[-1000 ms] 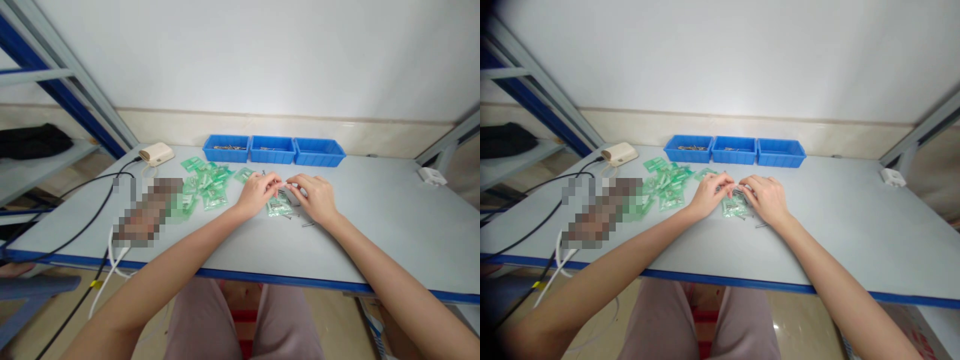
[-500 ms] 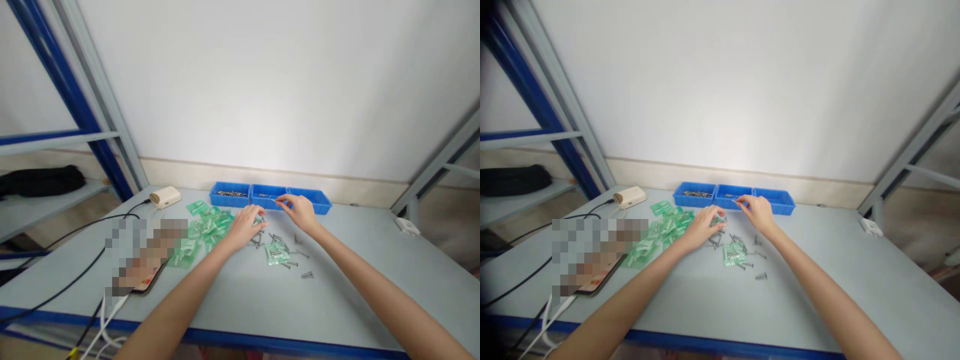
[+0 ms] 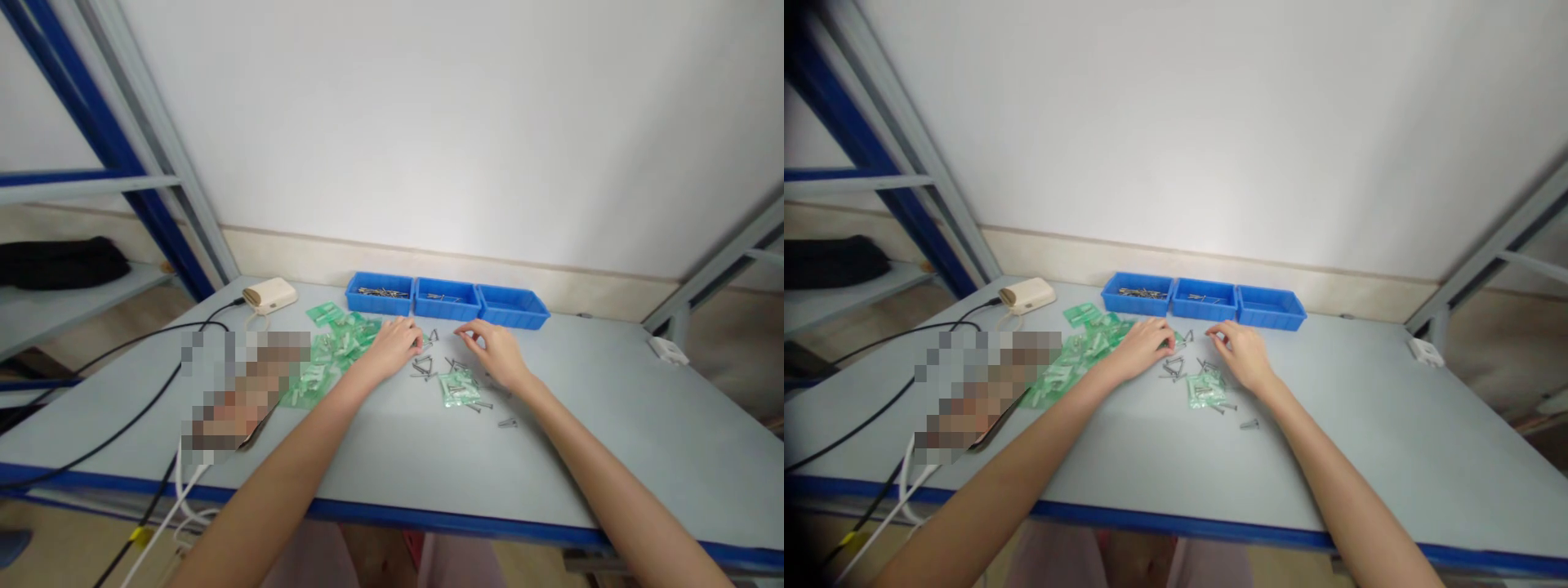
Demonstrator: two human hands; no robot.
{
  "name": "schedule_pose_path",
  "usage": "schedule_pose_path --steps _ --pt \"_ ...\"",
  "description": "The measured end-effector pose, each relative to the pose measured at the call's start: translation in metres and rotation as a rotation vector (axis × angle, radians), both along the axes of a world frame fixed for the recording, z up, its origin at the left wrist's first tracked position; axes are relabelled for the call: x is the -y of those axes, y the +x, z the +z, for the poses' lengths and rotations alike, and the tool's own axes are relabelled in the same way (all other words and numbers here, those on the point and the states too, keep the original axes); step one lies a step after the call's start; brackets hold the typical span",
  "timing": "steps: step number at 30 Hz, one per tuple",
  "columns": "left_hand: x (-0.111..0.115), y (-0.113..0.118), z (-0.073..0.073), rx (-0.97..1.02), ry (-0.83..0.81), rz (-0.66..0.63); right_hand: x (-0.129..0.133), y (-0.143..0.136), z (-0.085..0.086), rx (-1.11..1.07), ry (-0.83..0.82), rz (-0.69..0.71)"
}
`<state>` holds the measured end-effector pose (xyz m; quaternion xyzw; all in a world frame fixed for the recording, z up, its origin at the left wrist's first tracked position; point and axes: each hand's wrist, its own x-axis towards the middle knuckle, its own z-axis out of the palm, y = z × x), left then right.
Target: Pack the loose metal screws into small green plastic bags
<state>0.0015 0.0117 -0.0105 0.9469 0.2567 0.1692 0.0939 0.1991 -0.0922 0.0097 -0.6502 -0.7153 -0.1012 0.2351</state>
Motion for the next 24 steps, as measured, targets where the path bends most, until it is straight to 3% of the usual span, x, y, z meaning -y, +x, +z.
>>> schedule_pose_path --steps 3,8,24 --pt "0.001 0.001 0.000 0.008 0.014 0.006 0.004 -0.010 -0.015 -0.013 -0.058 0.059" --pt "0.004 0.003 -0.002 0.011 0.053 0.007 -0.008 -0.023 -0.025 0.148 -0.125 0.053" --pt "0.009 0.004 -0.005 -0.050 0.154 -0.018 -0.003 -0.020 -0.022 0.135 -0.072 0.004"
